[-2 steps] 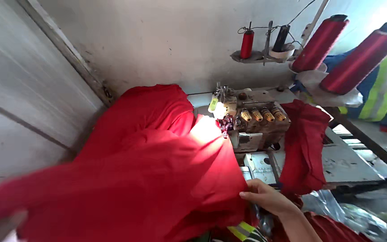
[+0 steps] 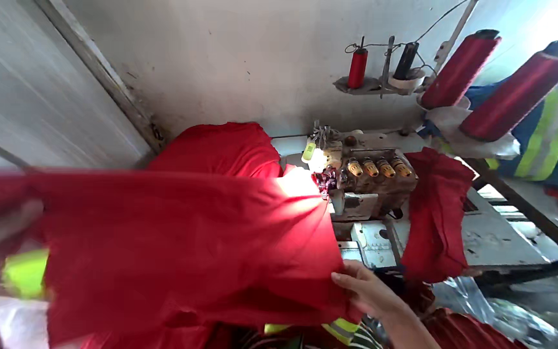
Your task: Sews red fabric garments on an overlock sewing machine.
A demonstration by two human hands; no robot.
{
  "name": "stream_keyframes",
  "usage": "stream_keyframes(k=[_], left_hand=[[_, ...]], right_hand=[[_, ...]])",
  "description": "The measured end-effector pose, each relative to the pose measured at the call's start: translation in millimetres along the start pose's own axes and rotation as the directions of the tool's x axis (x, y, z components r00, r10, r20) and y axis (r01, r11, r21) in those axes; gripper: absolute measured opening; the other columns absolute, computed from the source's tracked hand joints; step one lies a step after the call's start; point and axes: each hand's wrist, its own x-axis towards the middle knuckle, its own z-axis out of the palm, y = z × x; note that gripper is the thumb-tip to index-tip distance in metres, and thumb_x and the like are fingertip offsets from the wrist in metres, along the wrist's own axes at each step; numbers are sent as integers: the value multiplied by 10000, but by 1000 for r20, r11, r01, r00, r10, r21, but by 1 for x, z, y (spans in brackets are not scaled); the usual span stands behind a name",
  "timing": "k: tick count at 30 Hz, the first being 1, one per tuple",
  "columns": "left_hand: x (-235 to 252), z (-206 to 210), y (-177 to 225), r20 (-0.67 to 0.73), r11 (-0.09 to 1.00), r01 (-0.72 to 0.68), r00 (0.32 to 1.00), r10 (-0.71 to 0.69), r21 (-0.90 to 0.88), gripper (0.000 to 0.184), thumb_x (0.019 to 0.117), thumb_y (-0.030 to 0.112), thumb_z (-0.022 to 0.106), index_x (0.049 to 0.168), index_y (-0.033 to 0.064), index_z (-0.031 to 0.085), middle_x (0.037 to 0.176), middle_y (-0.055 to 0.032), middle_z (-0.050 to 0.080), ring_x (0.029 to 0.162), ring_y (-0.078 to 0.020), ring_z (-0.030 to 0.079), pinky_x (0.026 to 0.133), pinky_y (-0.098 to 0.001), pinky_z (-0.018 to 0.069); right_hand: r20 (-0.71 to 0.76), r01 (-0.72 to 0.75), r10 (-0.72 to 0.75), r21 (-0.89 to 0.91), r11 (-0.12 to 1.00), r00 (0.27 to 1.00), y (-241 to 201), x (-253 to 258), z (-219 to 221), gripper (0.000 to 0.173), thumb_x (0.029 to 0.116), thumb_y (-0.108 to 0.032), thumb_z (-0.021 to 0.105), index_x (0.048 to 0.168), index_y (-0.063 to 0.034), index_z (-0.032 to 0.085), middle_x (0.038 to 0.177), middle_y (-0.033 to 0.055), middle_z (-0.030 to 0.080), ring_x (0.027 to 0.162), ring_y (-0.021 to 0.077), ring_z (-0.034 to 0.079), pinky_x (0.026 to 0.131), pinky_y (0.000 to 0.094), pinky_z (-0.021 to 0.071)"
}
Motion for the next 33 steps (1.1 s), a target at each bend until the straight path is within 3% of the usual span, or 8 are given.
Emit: stream_keyframes(k=[3, 5, 8, 13, 18, 22, 26, 33], left_hand=[[96, 45, 13, -153, 922, 289, 954, -256, 258, 354, 998, 47, 544, 1337, -30, 477, 1129, -78, 611, 954, -14, 590, 868, -226, 506], [118, 81, 7, -186, 799, 461, 887, -423, 386, 422, 1011, 43, 578, 1399, -83, 474, 1326, -304, 557, 1143, -354, 571, 967, -529, 447], [104, 135, -12, -71, 788, 332, 935, -347, 519, 495, 993, 85, 610, 1419, -115, 459, 1412, -429, 432, 1292, -621, 441, 1025, -759, 357], [-14, 245, 4, 667, 946, -268, 741, 80, 184, 330, 882, 157, 717, 1105, -78, 657, 1134, -257, 661, 1110, -389, 643, 949, -511, 527], [-43, 273, -23, 738, 881, -325, 674, -41, 345, 350, 859, 63, 688, 1173, -86, 646, 1191, -289, 638, 1153, -466, 620, 895, -579, 524], [-43, 255, -24, 601, 930, -264, 797, 62, 254, 236, 933, 0, 553, 1067, -51, 740, 1041, -234, 728, 1016, -415, 703, 880, -570, 546], [-43, 239, 21, 327, 925, -354, 898, 295, 136, 265, 1006, 166, 526, 978, 18, 744, 810, -97, 698, 702, -136, 655, 669, -243, 541], [-107, 269, 103, 608, 853, -501, 725, 323, 145, 259, 1012, 197, 604, 1110, 5, 748, 778, -97, 699, 651, -227, 665, 553, -322, 524]], right_hand=[[-274, -60, 122, 226, 972, 954, 20, 19, 68, 140, 1046, -41, 474, 1093, -36, 605, 941, 24, 725, 866, 97, 706, 815, 308, 600], [-402, -81, 153, 189, 979, 903, 56, 35, 84, 136, 1059, -77, 501, 1051, 20, 595, 917, 68, 704, 849, 119, 699, 808, 319, 592], [-497, -71, 75, 27, 997, 864, 82, 33, 83, 186, 1036, -83, 545, 1041, 74, 646, 934, 116, 711, 882, 143, 704, 854, 348, 590], [-488, -12, -86, -194, 981, 869, 82, 0, 71, 203, 991, -58, 532, 1000, 85, 675, 936, 77, 658, 881, 82, 660, 843, 291, 571], [-485, 78, -262, -366, 927, 834, 83, -13, 63, 148, 923, -58, 629, 844, 25, 722, 825, -21, 611, 782, -31, 588, 728, 138, 510], [-529, 174, -313, -297, 939, 789, 86, -16, 58, 111, 885, -10, 651, 818, -37, 735, 788, -87, 618, 751, -54, 587, 714, 136, 515], [-552, 239, -298, -178, 955, 779, 92, -24, 50, 190, 924, -34, 635, 866, -168, 756, 859, -139, 663, 810, -46, 619, 762, 165, 544], [-555, 196, -248, -153, 969, 794, 100, -36, 33, 217, 975, -39, 564, 984, -166, 739, 959, -138, 725, 856, -42, 671, 776, 190, 577]])
